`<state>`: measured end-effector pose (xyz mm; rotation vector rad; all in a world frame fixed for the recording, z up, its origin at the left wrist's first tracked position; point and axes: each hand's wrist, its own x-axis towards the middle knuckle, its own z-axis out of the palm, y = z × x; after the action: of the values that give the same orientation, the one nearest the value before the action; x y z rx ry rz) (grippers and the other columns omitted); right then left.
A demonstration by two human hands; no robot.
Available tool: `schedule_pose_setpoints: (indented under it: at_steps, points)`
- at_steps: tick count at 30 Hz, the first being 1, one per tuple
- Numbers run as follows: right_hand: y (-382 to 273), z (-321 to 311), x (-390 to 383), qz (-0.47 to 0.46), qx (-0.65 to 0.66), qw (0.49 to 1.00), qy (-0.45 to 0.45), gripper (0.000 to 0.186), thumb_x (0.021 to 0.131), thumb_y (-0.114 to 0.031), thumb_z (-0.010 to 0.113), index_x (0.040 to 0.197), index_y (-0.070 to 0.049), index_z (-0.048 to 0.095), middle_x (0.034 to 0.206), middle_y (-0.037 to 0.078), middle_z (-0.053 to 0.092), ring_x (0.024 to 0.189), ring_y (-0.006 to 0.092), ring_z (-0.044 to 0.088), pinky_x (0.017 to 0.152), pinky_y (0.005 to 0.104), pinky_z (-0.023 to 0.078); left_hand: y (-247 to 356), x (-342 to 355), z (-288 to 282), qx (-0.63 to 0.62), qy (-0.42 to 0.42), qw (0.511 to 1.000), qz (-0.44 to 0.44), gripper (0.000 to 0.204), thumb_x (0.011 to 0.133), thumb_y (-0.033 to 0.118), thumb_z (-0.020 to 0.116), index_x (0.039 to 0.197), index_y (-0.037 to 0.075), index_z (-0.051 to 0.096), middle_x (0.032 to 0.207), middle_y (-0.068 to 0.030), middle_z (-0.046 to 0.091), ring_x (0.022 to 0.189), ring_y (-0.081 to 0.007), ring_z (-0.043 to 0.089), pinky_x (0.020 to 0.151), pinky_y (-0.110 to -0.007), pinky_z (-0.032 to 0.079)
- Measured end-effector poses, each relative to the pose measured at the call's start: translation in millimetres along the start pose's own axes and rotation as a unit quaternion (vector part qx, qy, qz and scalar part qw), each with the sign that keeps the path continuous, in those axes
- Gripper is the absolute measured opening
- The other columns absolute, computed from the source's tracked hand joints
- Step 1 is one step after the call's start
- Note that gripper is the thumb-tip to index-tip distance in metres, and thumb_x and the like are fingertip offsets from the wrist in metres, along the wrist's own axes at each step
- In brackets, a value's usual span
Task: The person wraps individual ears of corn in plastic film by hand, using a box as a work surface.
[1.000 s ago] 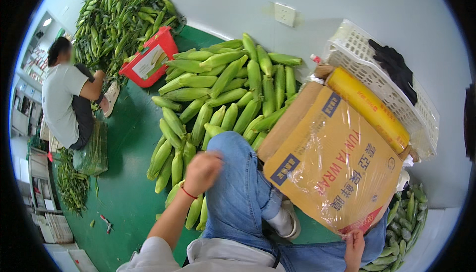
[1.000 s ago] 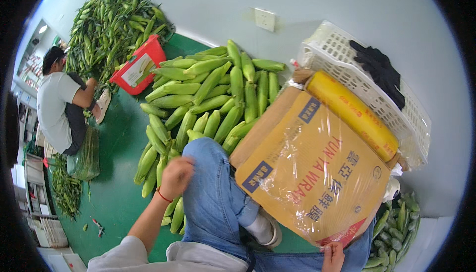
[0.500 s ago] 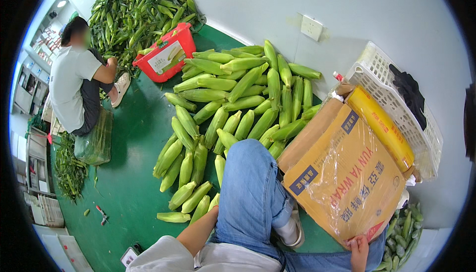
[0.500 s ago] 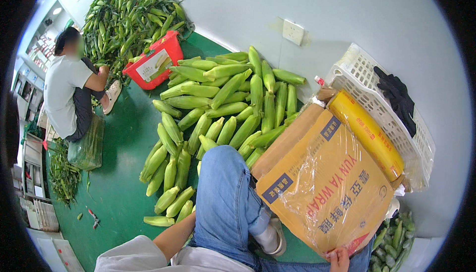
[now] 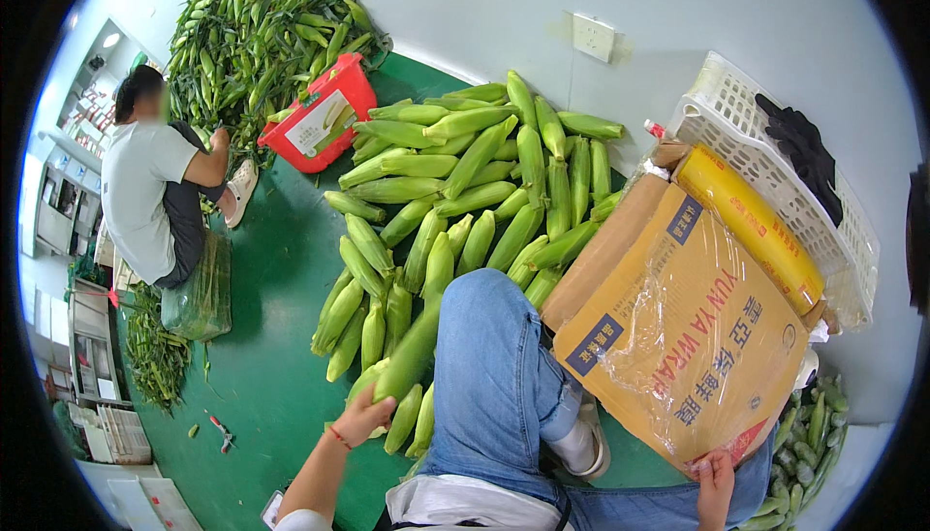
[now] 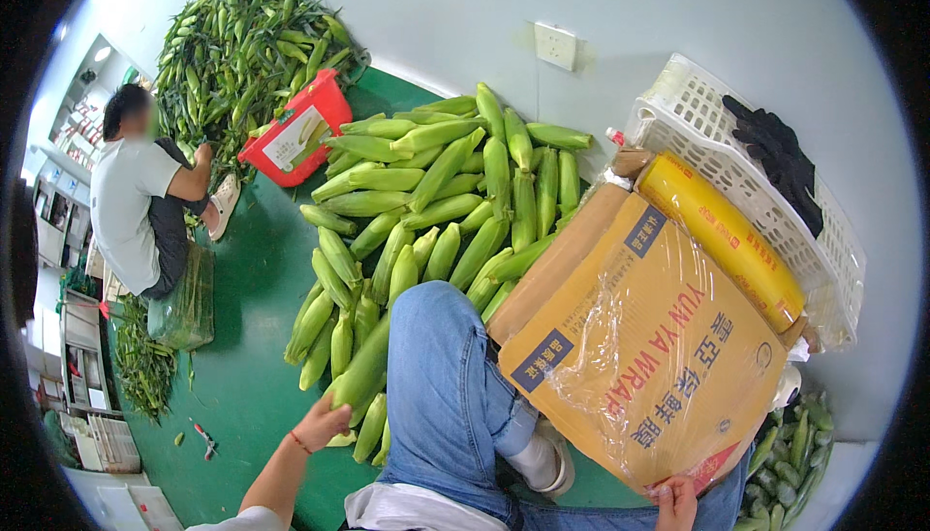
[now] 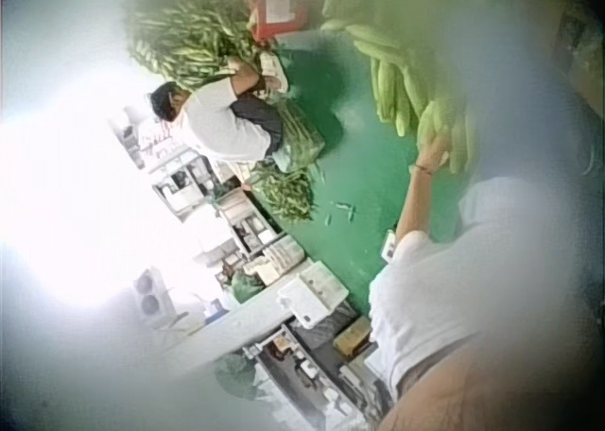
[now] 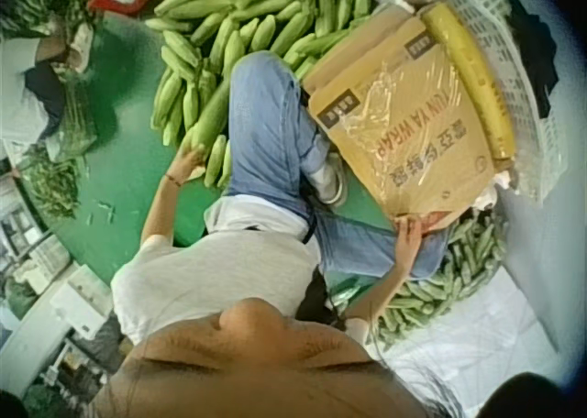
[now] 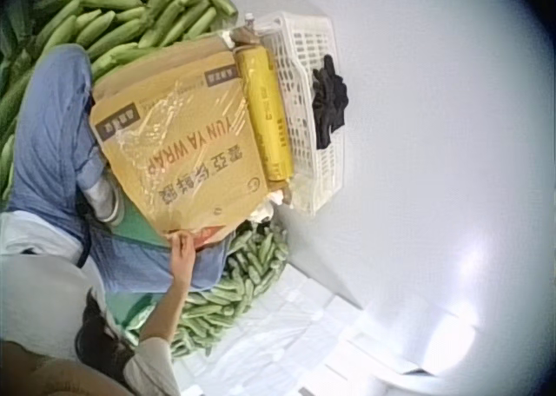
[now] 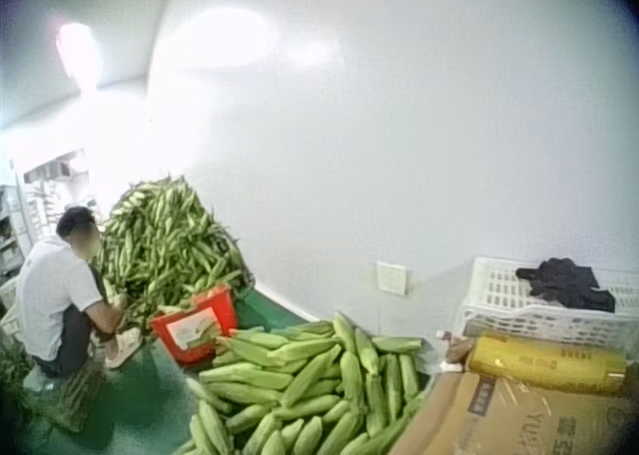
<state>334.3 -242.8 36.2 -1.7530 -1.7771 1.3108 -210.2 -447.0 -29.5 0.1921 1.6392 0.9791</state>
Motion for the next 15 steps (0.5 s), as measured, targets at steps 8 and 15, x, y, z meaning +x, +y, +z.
schedule_pose_setpoints:
  at_steps: [8, 15]
  points:
    - [24, 11, -2, -0.016, 0.026, 0.998, 0.049, 0.012, 0.095, -0.010, 0.052, 0.089, -0.001, 0.054, 0.078, 0.007, 0.064, 0.075, 0.0142, 0.062, 0.067, 0.0274, 0.050, 115, -9, 61, 0.161, -0.025, 0.960, 0.226, 0.059, 0.084, 0.019, 0.072, 0.130, 0.000, 0.040, 0.090, -0.0054, 0.057, 0.072, -0.0139, 0.057, 0.066, -0.031, 0.051]
    - [-27, 25, -16, -0.143, -0.265, 0.933, 0.195, 0.010, 0.082, -0.007, 0.062, 0.091, -0.006, 0.059, 0.084, 0.013, 0.062, 0.087, 0.0337, 0.058, 0.077, 0.0436, 0.045, 180, 16, 272, 0.632, -0.226, 0.536, 0.513, 0.078, 0.075, 0.030, 0.076, 0.141, 0.013, 0.039, 0.105, -0.0154, 0.066, 0.080, -0.0357, 0.066, 0.064, -0.039, 0.053]
